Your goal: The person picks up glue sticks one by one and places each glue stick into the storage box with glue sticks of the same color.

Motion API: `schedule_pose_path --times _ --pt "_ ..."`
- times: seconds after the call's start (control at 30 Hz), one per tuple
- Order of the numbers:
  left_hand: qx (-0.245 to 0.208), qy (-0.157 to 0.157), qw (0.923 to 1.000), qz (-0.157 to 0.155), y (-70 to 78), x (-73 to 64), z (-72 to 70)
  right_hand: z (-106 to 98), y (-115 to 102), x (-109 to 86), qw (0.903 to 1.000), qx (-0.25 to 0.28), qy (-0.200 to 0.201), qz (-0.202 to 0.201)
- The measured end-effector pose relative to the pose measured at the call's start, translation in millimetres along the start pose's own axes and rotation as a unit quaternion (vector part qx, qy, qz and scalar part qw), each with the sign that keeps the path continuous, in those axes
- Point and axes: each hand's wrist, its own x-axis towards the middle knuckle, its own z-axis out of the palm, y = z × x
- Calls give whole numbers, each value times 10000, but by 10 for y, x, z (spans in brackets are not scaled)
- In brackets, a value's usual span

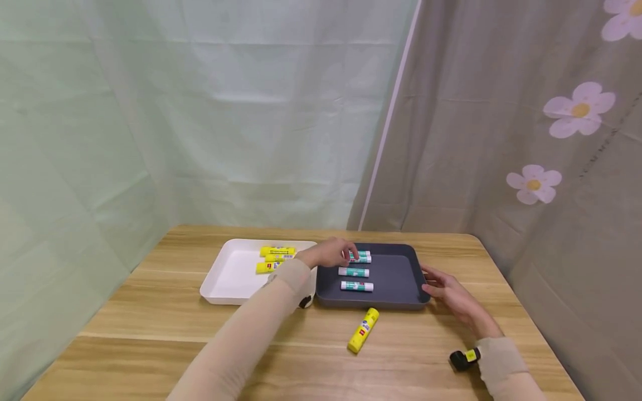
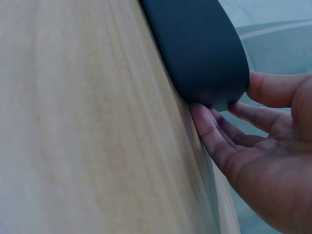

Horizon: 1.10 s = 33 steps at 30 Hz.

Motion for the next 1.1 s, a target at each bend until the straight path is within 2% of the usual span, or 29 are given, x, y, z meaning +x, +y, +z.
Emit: schedule_pose_path --times 0.2,0.4,0.57,0.83,1.1 --pt "-234 81 9993 292 -14 -42 0 -11 6 3 9999 0 21 114" --pt "-847 271 9935 706 54 -184 6 -16 11 -1 9999 -28 21 110" --pt "-1309 395 9877 756 127 -309 47 -26 5 5 9999 -77 13 111" --pt "-1322 345 9872 828 234 -512 122 -49 10 2 9999 -53 -7 144" --pt "-1315 383 9872 818 274 -706 281 -53 12 0 9999 10 -57 112"
